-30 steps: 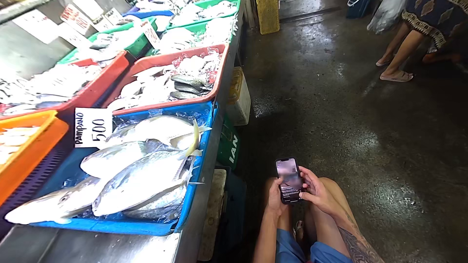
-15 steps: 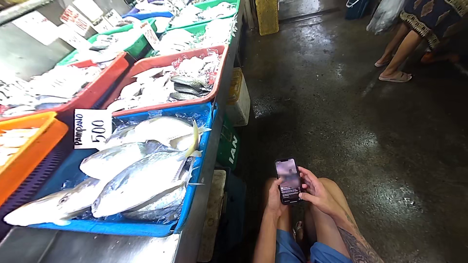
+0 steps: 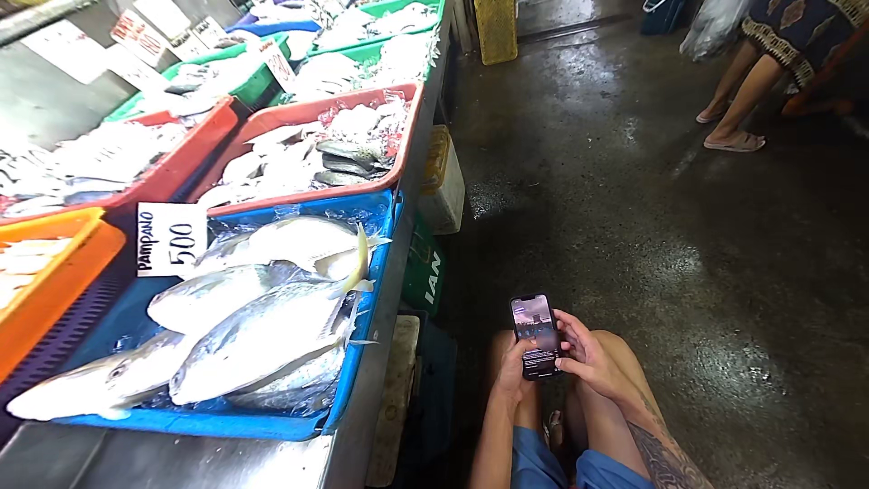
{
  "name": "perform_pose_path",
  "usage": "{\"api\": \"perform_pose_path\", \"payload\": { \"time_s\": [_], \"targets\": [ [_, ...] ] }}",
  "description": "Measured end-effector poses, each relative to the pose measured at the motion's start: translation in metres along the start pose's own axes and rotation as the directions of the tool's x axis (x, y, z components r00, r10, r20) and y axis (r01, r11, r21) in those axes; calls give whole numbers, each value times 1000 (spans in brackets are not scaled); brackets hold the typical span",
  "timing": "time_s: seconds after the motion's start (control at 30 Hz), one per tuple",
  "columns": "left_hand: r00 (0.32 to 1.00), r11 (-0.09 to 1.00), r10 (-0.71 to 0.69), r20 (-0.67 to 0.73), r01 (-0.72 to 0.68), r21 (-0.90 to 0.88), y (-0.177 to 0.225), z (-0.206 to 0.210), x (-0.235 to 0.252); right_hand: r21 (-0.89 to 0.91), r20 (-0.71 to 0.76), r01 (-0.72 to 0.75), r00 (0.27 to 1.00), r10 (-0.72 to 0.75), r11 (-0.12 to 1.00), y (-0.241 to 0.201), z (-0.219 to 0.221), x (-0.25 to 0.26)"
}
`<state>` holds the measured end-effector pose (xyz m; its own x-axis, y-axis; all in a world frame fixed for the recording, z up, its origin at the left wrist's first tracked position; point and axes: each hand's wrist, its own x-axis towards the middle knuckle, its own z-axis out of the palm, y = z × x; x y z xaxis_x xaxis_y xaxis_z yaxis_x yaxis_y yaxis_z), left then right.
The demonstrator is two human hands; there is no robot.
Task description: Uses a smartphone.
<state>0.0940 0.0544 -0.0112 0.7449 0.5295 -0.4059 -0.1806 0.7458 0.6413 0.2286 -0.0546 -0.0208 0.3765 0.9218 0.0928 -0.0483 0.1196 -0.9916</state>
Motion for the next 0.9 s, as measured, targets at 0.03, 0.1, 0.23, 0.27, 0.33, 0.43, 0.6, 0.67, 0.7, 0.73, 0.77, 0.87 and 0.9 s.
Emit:
{"api": "perform_pose_path", "payload": {
  "time_s": [0.03, 0.1, 0.23, 0.27, 0.33, 0.43, 0.6, 0.67, 0.7, 0.73, 0.77, 0.87, 0.9],
  "targets": [
    [1000, 1000, 2, -2, -2, 6, 0, 0, 0, -1, 1, 0, 1000, 0, 1000, 0, 0, 0],
    [1000, 1000, 3, -10, -3, 21, 0, 1, 0, 0, 1, 4, 1000, -4, 1000, 0, 0, 0],
    [999, 998, -12, -34, 14, 53, 1, 3, 0, -9, -2, 0, 1000, 0, 1000, -1, 0, 0],
    [1000, 999, -16, -14, 17, 46, 1, 3, 1, -15, -3, 0, 1000, 0, 1000, -1, 0, 0],
    [999, 1000, -22, 25, 22, 1, 1, 1, 2, -14, 0, 3, 1000, -3, 1000, 0, 0, 0],
    [999, 1000, -10, 51, 11, -26, 1, 0, 2, -6, 1, -3, 1000, 3, 1000, 1, -1, 0],
    [997, 996, 23, 75, -17, -84, 1, -1, 3, 8, 8, -11, 1000, 11, 1000, 1, -1, 1],
    [995, 995, 31, 91, -23, -93, 1, -2, 4, 16, 8, -8, 1000, 8, 1000, 0, -1, 1],
    [994, 995, 32, 101, -22, -96, 0, -2, 4, 19, 10, -8, 1000, 8, 1000, 1, -1, 1],
    [993, 995, 33, 111, -22, -100, 0, -3, 4, 20, 8, -9, 1000, 9, 1000, 1, -1, 1],
    [992, 995, 34, 120, -22, -101, 0, -2, 4, 23, 7, -10, 1000, 10, 1000, 1, -1, 1],
    [988, 993, 43, 148, -27, -113, 0, -4, 4, 23, 9, -12, 1000, 12, 1000, 0, -1, 1],
    [988, 993, 44, 147, -26, -118, 0, -4, 4, 20, 12, -7, 1000, 7, 1000, 0, -1, 1]
  ]
}}
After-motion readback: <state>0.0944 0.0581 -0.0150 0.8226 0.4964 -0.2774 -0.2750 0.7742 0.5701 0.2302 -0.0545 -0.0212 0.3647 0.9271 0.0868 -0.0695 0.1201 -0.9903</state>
